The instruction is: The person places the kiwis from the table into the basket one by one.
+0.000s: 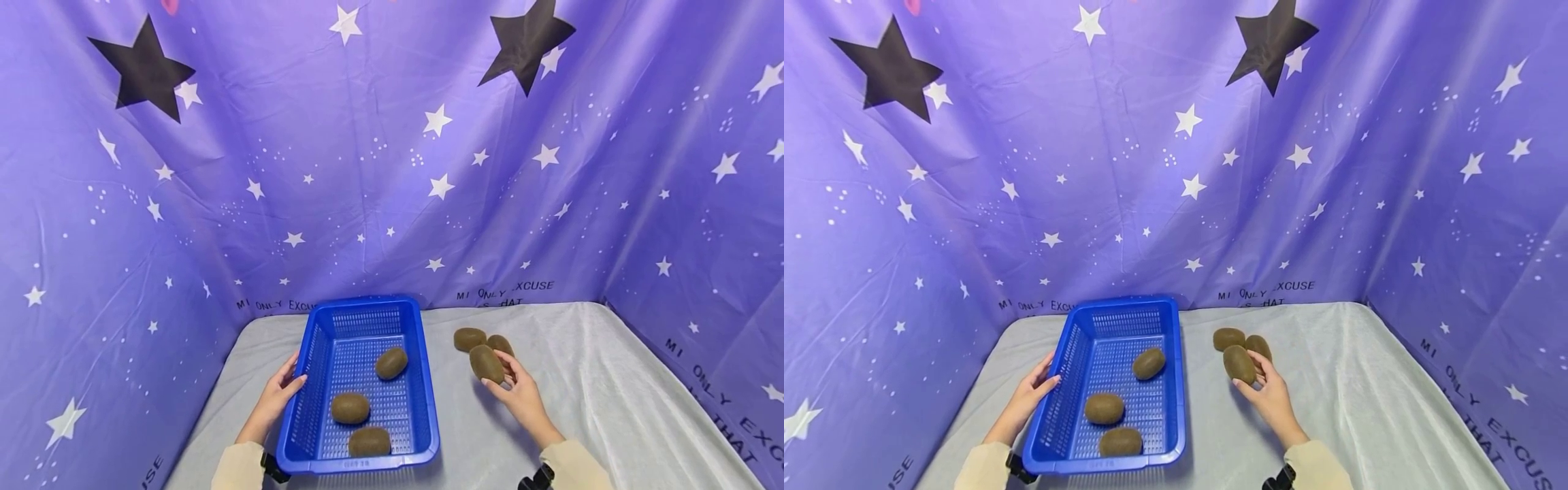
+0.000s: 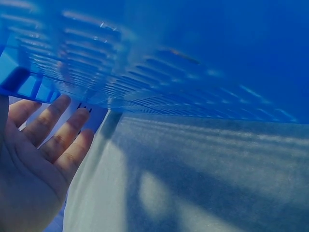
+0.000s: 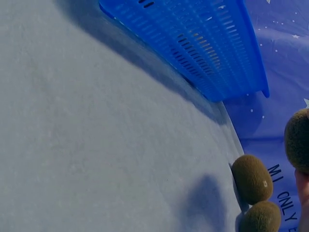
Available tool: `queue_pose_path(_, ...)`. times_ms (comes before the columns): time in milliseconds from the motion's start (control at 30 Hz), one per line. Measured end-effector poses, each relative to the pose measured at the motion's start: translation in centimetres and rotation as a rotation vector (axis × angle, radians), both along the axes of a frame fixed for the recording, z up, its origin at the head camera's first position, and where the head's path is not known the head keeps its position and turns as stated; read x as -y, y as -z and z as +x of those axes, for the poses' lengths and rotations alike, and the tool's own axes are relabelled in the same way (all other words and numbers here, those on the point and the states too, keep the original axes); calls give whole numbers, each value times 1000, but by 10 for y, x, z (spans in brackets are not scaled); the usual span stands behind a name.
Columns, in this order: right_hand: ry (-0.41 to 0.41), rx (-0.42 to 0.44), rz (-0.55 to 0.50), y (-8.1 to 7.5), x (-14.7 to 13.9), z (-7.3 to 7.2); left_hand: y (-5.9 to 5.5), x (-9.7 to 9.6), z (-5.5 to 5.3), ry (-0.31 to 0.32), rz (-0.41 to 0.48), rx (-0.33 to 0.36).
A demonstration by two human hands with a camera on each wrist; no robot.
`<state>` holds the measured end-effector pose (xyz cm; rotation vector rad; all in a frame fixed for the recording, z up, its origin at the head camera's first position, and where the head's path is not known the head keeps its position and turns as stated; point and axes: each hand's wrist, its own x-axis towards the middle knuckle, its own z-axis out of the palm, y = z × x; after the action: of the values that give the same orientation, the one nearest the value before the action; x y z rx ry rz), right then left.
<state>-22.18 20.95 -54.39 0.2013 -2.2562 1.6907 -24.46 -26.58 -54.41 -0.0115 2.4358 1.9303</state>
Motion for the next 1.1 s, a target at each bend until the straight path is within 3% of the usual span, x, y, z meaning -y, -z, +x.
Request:
queue_pose_path(133,-10,-22,-7,0,4,2,1,0,-1,1,-4,3)
queue_pose_path(433,-35,-13,-19,-33,21,20,3,-1,2,0,-5,-14)
queue_pose_path(700,-73,-40,-38,-23,28,12,4,-2,2,-11,-21,-15)
queue_pose_path(833,-119,-70,-68,-26,34,13,5,-2,2,-6,-23,-23)
queue_pose_path(1100,-173,-69,-26,-34,47,13,4,-1,2,-7,2,-21)
